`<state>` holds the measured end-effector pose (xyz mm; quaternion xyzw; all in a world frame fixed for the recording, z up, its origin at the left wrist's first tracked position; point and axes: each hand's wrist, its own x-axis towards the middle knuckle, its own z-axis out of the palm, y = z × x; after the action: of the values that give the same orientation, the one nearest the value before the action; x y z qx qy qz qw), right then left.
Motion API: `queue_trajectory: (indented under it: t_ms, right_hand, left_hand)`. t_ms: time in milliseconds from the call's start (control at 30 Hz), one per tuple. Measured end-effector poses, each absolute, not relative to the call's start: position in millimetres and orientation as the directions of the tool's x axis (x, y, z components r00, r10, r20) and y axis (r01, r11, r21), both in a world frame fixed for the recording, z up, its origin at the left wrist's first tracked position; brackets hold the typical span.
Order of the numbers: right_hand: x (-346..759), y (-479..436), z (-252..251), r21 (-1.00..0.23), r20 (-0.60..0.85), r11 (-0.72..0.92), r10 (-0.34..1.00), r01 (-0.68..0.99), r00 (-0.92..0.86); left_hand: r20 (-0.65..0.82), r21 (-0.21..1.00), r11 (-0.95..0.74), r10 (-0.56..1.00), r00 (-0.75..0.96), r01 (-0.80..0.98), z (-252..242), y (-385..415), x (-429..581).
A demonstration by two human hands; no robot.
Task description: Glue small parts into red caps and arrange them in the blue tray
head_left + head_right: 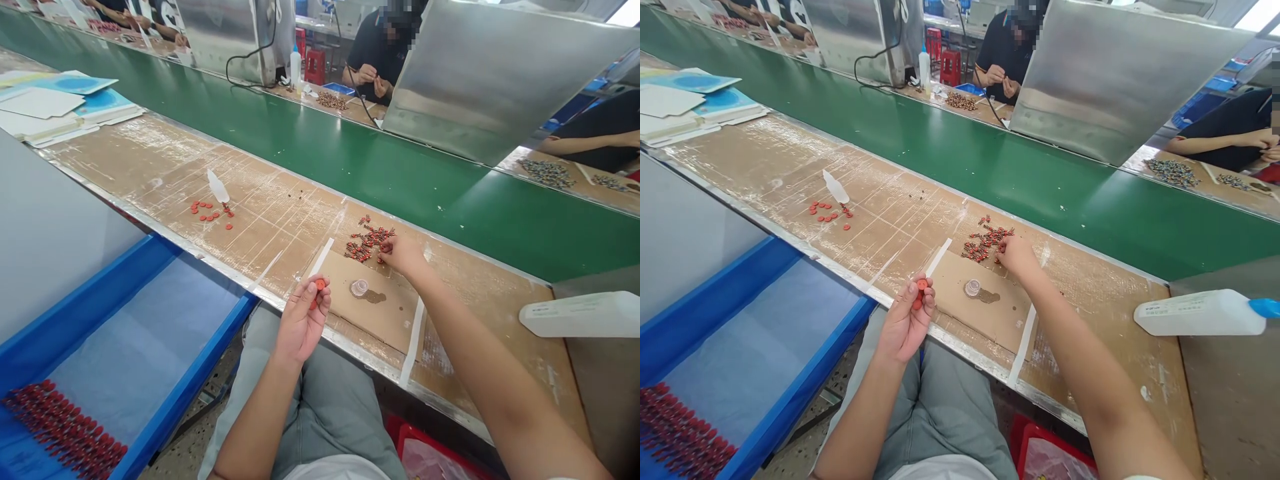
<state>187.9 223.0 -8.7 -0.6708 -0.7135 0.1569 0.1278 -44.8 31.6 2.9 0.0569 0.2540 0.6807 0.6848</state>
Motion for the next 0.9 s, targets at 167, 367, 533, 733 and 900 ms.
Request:
queue_trajectory:
  t_ms: [167, 367, 533, 733, 900]
  right_hand:
    - [192.5, 221.3, -6.4, -0.471, -0.026, 0.04, 0.998, 0.881, -0.059]
    - [205.0, 198.3, -7.0, -0.746, -0.002, 0.034, 0.999, 0.665, -0.053]
    - [205.9, 161.9, -3.9, -0.988, -0.104, -0.103, 0.995, 0.117, -0.002]
    - [198.5, 133.7, 1.5, -0.984, -0.111, -0.109, 0.994, 0.141, -0.009]
    - [193.1, 120.3, -14.0, -0.908, 0.065, 0.024, 0.994, 0.418, 0.084]
  left_hand:
    - [-0.272, 0.418, 0.114, 0.962, -0.004, -0.901, 2.3, 28.6, -41.5]
    - [-0.276, 0.404, 0.153, 0.96, 0.039, -0.902, 3.0, 23.7, -37.1]
    - [-0.281, 0.408, 0.179, 0.958, 0.064, -0.895, 1.3, 22.7, -35.2]
    - [-0.295, 0.422, 0.195, 0.953, 0.069, -0.885, -3.2, 23.4, -33.4]
    - [-0.284, 0.407, 0.207, 0.954, 0.092, -0.89, -7.7, 24.9, -31.6]
